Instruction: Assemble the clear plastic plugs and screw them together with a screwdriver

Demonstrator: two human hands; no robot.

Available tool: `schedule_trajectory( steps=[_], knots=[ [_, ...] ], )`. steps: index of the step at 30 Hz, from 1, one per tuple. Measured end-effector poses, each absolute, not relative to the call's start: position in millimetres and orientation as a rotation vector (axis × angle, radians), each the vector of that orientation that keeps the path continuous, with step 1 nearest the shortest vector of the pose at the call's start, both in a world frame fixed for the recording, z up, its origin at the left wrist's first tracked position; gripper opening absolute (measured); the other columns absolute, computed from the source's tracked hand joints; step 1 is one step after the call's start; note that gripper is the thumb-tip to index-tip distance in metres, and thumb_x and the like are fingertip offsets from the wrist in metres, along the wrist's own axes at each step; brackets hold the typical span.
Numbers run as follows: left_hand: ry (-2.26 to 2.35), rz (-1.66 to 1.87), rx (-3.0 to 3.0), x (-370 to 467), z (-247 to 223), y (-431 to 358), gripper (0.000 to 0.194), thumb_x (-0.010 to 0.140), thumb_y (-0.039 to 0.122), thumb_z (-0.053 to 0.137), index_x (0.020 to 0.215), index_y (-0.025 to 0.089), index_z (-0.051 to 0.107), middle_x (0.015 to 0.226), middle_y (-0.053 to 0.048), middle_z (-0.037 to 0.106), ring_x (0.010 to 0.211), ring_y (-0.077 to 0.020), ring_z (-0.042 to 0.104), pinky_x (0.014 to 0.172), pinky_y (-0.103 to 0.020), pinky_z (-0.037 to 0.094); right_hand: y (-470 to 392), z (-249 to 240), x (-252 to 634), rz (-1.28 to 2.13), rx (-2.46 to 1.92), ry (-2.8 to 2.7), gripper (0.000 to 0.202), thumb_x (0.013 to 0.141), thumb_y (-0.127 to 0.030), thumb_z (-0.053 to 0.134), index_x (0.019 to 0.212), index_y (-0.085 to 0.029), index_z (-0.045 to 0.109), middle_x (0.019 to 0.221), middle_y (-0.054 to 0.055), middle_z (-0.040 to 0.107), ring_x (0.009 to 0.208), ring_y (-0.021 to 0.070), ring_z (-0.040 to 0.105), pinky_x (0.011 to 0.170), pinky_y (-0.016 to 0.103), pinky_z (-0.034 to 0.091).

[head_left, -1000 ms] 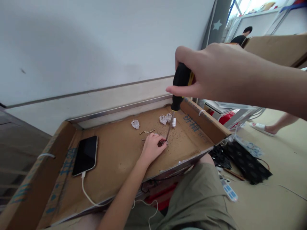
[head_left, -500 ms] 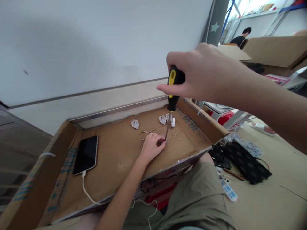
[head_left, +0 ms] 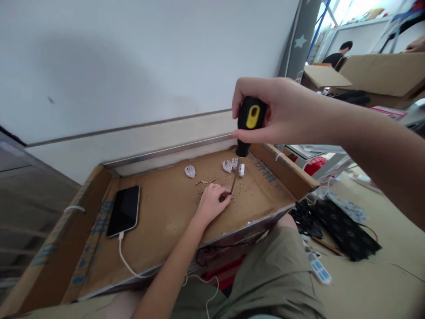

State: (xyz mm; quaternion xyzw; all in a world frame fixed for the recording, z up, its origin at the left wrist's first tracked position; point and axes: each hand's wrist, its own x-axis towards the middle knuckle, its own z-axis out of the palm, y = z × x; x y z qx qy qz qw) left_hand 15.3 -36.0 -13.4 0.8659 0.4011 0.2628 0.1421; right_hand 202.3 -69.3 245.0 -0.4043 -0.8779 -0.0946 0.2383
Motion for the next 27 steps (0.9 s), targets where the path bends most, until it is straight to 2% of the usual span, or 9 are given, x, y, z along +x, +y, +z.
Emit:
schedule_trajectory(
  steps=[3,6,9,12,16,21,23,25,27],
  knots=[
    [1.136,0.790,2.507,15.2,-12.3,-38.9,0.012,0.084,0.026,0.055,0.086,0.023,0.065,0.084,0.000,0.067,0.088,-0.0190,0.053,0.083,-0.033,0.040,-77.4,252.6,214.8,-0.238,-1.048,-2.307,0.020,0.074,-0.031,0.061,0.090,-0.022,0.054,0.084,-0.004,0.057,0.073,0.0025,0.052,0.060,0.018,0.041],
    [1.166,0.867,2.497,14.6,-8.7,-40.3,0.013,0.086,0.026,0.053,0.089,0.024,0.065,0.088,0.000,0.067,0.089,-0.0181,0.055,0.086,-0.035,0.038,-82.5,240.9,226.1,-0.269,-1.054,-2.054,0.027,0.074,-0.033,0.062,0.098,-0.023,0.054,0.092,0.000,0.058,0.078,0.0045,0.053,0.067,0.020,0.044],
    [1.284,1.028,2.418,11.7,-4.6,-38.4,0.014,0.086,0.028,0.053,0.090,0.023,0.066,0.088,-0.001,0.067,0.087,-0.0184,0.057,0.083,-0.035,0.040,-82.3,185.8,226.6,-0.143,-1.137,-1.855,0.034,0.073,-0.037,0.063,0.102,-0.020,0.056,0.098,0.003,0.060,0.085,0.0084,0.057,0.074,0.024,0.048],
    [1.365,1.223,2.260,6.5,-3.1,-33.6,0.015,0.087,0.028,0.052,0.093,0.022,0.064,0.089,-0.003,0.066,0.086,-0.0181,0.058,0.080,-0.033,0.043,-84.5,97.6,221.2,0.002,-1.199,-1.707,0.029,0.075,-0.030,0.061,0.102,-0.021,0.057,0.110,0.004,0.058,0.105,0.0125,0.055,0.094,0.031,0.046],
    [1.353,1.361,2.107,1.7,-5.0,-29.7,0.016,0.088,0.025,0.049,0.096,0.022,0.063,0.095,-0.003,0.065,0.091,-0.0172,0.059,0.083,-0.032,0.045,-100.4,1.1,218.4,0.173,-1.331,-1.648,0.016,0.080,-0.025,0.052,0.092,-0.021,0.062,0.110,0.007,0.057,0.101,0.0149,0.057,0.091,0.034,0.047],
    [1.316,1.344,2.181,4.6,-6.0,-32.3,0.015,0.088,0.025,0.051,0.097,0.022,0.063,0.096,-0.003,0.064,0.092,-0.0166,0.059,0.085,-0.031,0.046,-103.7,-14.0,201.5,0.376,-1.389,-1.596,0.023,0.078,-0.030,0.054,0.099,-0.025,0.064,0.113,0.006,0.057,0.111,0.0207,0.051,0.102,0.045,0.036],
    [1.263,1.344,2.260,6.0,-2.7,-31.2,0.016,0.088,0.024,0.051,0.099,0.022,0.062,0.097,-0.004,0.063,0.093,-0.0165,0.059,0.086,-0.031,0.046,-86.5,-3.7,184.6,0.501,-1.351,-1.560,0.037,0.079,-0.035,0.054,0.115,-0.026,0.056,0.116,0.007,0.055,0.108,0.0173,0.053,0.096,0.038,0.043],
    [1.191,1.312,2.352,5.1,3.7,-26.5,0.017,0.088,0.023,0.049,0.100,0.022,0.062,0.100,-0.005,0.062,0.096,-0.0164,0.058,0.087,-0.031,0.047,-58.9,3.4,164.8,0.659,-1.305,-1.511,0.048,0.083,-0.041,0.049,0.126,-0.022,0.044,0.110,0.009,0.057,0.089,0.0118,0.059,0.075,0.027,0.051],
    [1.139,1.264,2.423,0.5,11.8,-18.2,0.018,0.089,0.022,0.048,0.102,0.023,0.061,0.105,-0.005,0.061,0.100,-0.0166,0.057,0.089,-0.031,0.046,-26.8,4.6,146.4,0.800,-1.269,-1.464,0.043,0.086,-0.042,0.044,0.119,-0.015,0.047,0.091,0.006,0.060,0.070,0.0069,0.057,0.062,0.022,0.050]
  ],
)
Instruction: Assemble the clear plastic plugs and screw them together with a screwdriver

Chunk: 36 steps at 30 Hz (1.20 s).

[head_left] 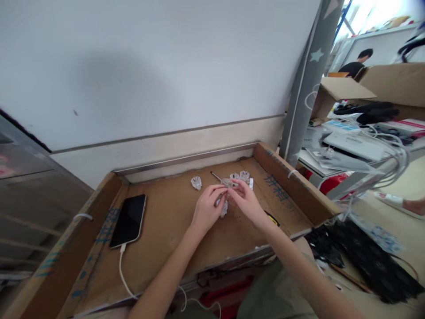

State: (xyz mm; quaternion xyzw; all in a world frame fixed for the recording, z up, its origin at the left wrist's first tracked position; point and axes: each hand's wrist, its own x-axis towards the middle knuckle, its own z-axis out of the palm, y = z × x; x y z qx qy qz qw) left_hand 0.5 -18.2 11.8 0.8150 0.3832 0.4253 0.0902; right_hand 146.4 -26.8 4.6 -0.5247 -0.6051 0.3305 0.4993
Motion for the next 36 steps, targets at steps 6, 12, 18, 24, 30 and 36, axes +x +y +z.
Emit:
schedule_trajectory(
  steps=[6,12,18,24,30,36],
  knots=[
    [1.510,1.399,2.379,-37.8,17.9,10.6,0.031,0.083,0.019,0.052,0.113,0.024,0.056,0.116,-0.006,0.059,0.107,-0.0212,0.053,0.095,-0.039,0.041,26.2,-7.9,118.7,0.925,-1.245,-1.324,0.037,0.087,-0.041,0.044,0.108,-0.011,0.051,0.089,0.004,0.056,0.074,0.0055,0.054,0.066,0.022,0.049],
    [1.789,0.782,2.483,-68.4,4.6,10.3,0.018,0.077,0.028,0.059,0.093,0.028,0.067,0.095,-0.003,0.065,0.091,-0.0247,0.054,0.079,-0.038,0.043,9.6,-14.1,117.4,0.867,-1.245,-1.351,0.034,0.085,-0.040,0.047,0.103,-0.011,0.053,0.087,0.003,0.056,0.073,0.0050,0.052,0.068,0.022,0.048],
    [1.823,0.630,2.471,-63.8,6.3,6.3,0.010,0.078,0.030,0.059,0.083,0.027,0.068,0.084,-0.002,0.065,0.083,-0.0233,0.055,0.072,-0.034,0.041,5.7,-14.2,117.4,0.861,-1.256,-1.377,0.034,0.085,-0.040,0.047,0.102,-0.011,0.053,0.084,0.003,0.056,0.071,0.0046,0.051,0.066,0.021,0.048],
    [1.774,0.769,2.473,-65.2,6.3,9.1,0.009,0.081,0.025,0.056,0.083,0.025,0.065,0.085,-0.001,0.068,0.080,-0.0214,0.058,0.072,-0.033,0.041,3.1,-14.1,117.5,0.874,-1.247,-1.391,0.035,0.086,-0.040,0.047,0.102,-0.011,0.053,0.083,0.002,0.056,0.070,0.0045,0.051,0.066,0.021,0.048],
    [1.649,1.292,2.327,-55.5,12.2,3.8,0.012,0.084,0.026,0.054,0.092,0.022,0.063,0.088,-0.002,0.068,0.082,-0.0176,0.060,0.078,-0.031,0.044,-0.9,-14.0,116.2,0.882,-1.225,-1.427,0.035,0.085,-0.041,0.047,0.102,-0.011,0.053,0.083,0.002,0.056,0.071,0.0045,0.051,0.067,0.021,0.048],
    [1.605,1.270,2.500,-27.0,7.8,-6.1,0.012,0.085,0.027,0.054,0.088,0.023,0.064,0.086,-0.001,0.070,0.081,-0.0193,0.060,0.075,-0.032,0.041,2.3,-17.0,117.6,0.920,-1.239,-1.436,0.036,0.086,-0.040,0.046,0.106,-0.011,0.053,0.088,0.004,0.057,0.074,0.0054,0.053,0.069,0.023,0.049]
  ],
)
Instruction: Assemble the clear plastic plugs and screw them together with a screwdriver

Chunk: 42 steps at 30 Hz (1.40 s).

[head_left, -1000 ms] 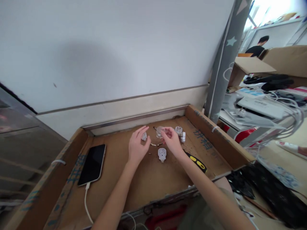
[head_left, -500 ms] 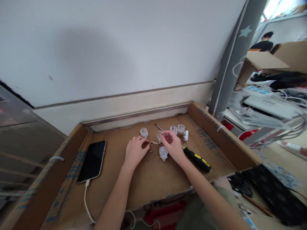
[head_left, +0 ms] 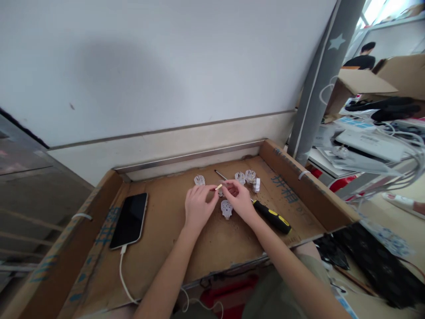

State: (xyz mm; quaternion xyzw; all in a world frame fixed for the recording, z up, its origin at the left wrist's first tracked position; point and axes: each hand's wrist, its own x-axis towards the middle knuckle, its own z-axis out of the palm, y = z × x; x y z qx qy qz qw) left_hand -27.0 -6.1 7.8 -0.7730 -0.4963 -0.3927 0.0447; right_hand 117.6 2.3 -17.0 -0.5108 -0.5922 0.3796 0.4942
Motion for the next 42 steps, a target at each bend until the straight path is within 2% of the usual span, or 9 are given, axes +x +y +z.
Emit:
schedule_trajectory(
  steps=[14,24,29,31,36,42],
  knots=[
    [-1.510,-1.107,-2.329,-32.6,4.0,-2.3,0.012,0.085,0.025,0.054,0.090,0.024,0.065,0.087,-0.002,0.069,0.085,-0.0198,0.059,0.075,-0.032,0.040,2.2,-22.0,118.1,0.871,-1.300,-1.553,0.037,0.086,-0.041,0.046,0.107,-0.012,0.053,0.090,0.004,0.057,0.076,0.0060,0.054,0.071,0.024,0.049],
    [-1.382,-1.311,-2.334,-31.4,1.6,4.8,0.010,0.084,0.020,0.057,0.089,0.020,0.064,0.084,-0.002,0.070,0.078,-0.0173,0.059,0.072,-0.030,0.045,5.7,-21.3,107.7,0.928,-1.218,-1.537,0.036,0.086,-0.039,0.046,0.109,-0.013,0.053,0.095,0.005,0.057,0.080,0.0067,0.054,0.075,0.026,0.050],
    [-1.398,-1.327,-2.301,-32.5,5.1,6.2,0.021,0.085,0.024,0.056,0.105,0.020,0.062,0.093,-0.003,0.069,0.083,-0.0173,0.059,0.076,-0.030,0.044,11.2,-20.7,108.9,1.081,-1.208,-1.420,0.037,0.086,-0.039,0.047,0.110,-0.011,0.052,0.089,0.004,0.057,0.074,0.0052,0.053,0.067,0.022,0.049],
    [-1.490,-1.344,-2.286,-38.0,6.9,5.1,0.022,0.084,0.026,0.056,0.104,0.020,0.062,0.093,-0.004,0.068,0.084,-0.0177,0.059,0.078,-0.032,0.044,14.1,-20.8,112.0,1.108,-1.221,-1.350,0.038,0.086,-0.039,0.047,0.112,-0.011,0.050,0.088,0.004,0.056,0.072,0.0047,0.053,0.064,0.020,0.049],
    [-1.613,-0.936,-2.673,-52.4,5.5,2.1,0.013,0.080,0.029,0.060,0.090,0.023,0.065,0.090,-0.001,0.067,0.085,-0.0197,0.057,0.078,-0.032,0.045,17.2,-19.9,120.9,1.076,-1.270,-1.185,0.040,0.086,-0.040,0.045,0.114,-0.012,0.048,0.089,0.004,0.055,0.071,0.0045,0.052,0.062,0.019,0.048],
    [-1.666,-0.744,-2.645,-49.2,-2.8,4.1,0.012,0.082,0.031,0.059,0.086,0.023,0.065,0.087,-0.002,0.065,0.084,-0.0204,0.054,0.076,-0.033,0.042,12.5,-15.1,120.5,1.075,-1.283,-1.176,0.039,0.086,-0.038,0.047,0.114,-0.012,0.049,0.091,0.004,0.056,0.073,0.0053,0.053,0.064,0.020,0.049]
  ],
)
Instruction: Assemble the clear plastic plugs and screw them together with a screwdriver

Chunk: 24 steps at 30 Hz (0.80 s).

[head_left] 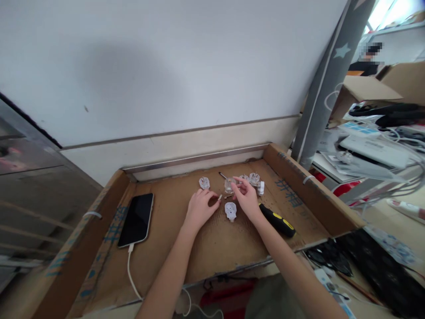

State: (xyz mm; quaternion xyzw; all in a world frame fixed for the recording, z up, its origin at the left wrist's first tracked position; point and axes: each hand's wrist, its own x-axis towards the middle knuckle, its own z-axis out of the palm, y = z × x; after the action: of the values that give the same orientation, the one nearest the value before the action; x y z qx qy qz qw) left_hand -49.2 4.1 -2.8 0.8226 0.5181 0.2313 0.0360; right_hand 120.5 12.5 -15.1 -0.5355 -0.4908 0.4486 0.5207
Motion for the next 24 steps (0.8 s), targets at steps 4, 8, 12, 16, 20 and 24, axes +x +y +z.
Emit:
schedule_trajectory(
  steps=[4,8,12,16,20,24],
  knots=[
    [1.636,0.698,2.527,-47.8,-2.8,4.7,0.011,0.084,0.029,0.056,0.084,0.022,0.065,0.086,-0.002,0.065,0.085,-0.0205,0.055,0.075,-0.034,0.040,9.8,-12.6,118.7,1.060,-1.301,-1.205,0.039,0.086,-0.038,0.047,0.114,-0.012,0.049,0.091,0.004,0.056,0.074,0.0054,0.053,0.064,0.021,0.049],
    [1.599,0.848,2.416,-49.7,1.5,3.6,0.009,0.085,0.027,0.055,0.084,0.023,0.063,0.085,0.000,0.067,0.081,-0.0185,0.058,0.074,-0.032,0.041,10.0,-13.3,117.7,1.040,-1.330,-1.237,0.039,0.086,-0.038,0.047,0.114,-0.012,0.049,0.092,0.005,0.056,0.075,0.0058,0.053,0.065,0.021,0.049],
    [1.556,1.190,2.232,-48.7,3.1,3.7,0.009,0.085,0.027,0.054,0.087,0.022,0.062,0.083,0.000,0.067,0.078,-0.0161,0.060,0.074,-0.030,0.045,10.9,-15.6,118.0,1.009,-1.342,-1.280,0.039,0.086,-0.039,0.047,0.113,-0.012,0.049,0.092,0.004,0.056,0.075,0.0058,0.053,0.066,0.022,0.049],
    [1.474,1.336,2.273,-44.5,1.3,3.8,0.008,0.084,0.024,0.055,0.088,0.021,0.062,0.085,-0.001,0.067,0.079,-0.0158,0.059,0.076,-0.029,0.046,11.6,-18.2,119.0,0.978,-1.335,-1.338,0.039,0.086,-0.041,0.046,0.111,-0.012,0.051,0.090,0.004,0.056,0.074,0.0056,0.053,0.067,0.022,0.049],
    [1.414,1.276,2.434,-40.7,1.1,2.7,0.011,0.085,0.022,0.054,0.091,0.021,0.063,0.087,-0.002,0.068,0.082,-0.0176,0.059,0.077,-0.032,0.046,12.5,-20.7,118.5,0.971,-1.316,-1.386,0.039,0.086,-0.041,0.046,0.110,-0.011,0.051,0.088,0.004,0.056,0.073,0.0053,0.053,0.067,0.022,0.049],
    [1.351,1.229,2.552,-37.9,1.5,1.9,0.015,0.088,0.021,0.050,0.094,0.021,0.063,0.089,-0.002,0.068,0.086,-0.0172,0.059,0.080,-0.031,0.046,12.8,-22.0,117.4,0.993,-1.281,-1.413,0.039,0.086,-0.042,0.045,0.109,-0.012,0.052,0.087,0.004,0.057,0.072,0.0049,0.053,0.066,0.021,0.049]
  ],
)
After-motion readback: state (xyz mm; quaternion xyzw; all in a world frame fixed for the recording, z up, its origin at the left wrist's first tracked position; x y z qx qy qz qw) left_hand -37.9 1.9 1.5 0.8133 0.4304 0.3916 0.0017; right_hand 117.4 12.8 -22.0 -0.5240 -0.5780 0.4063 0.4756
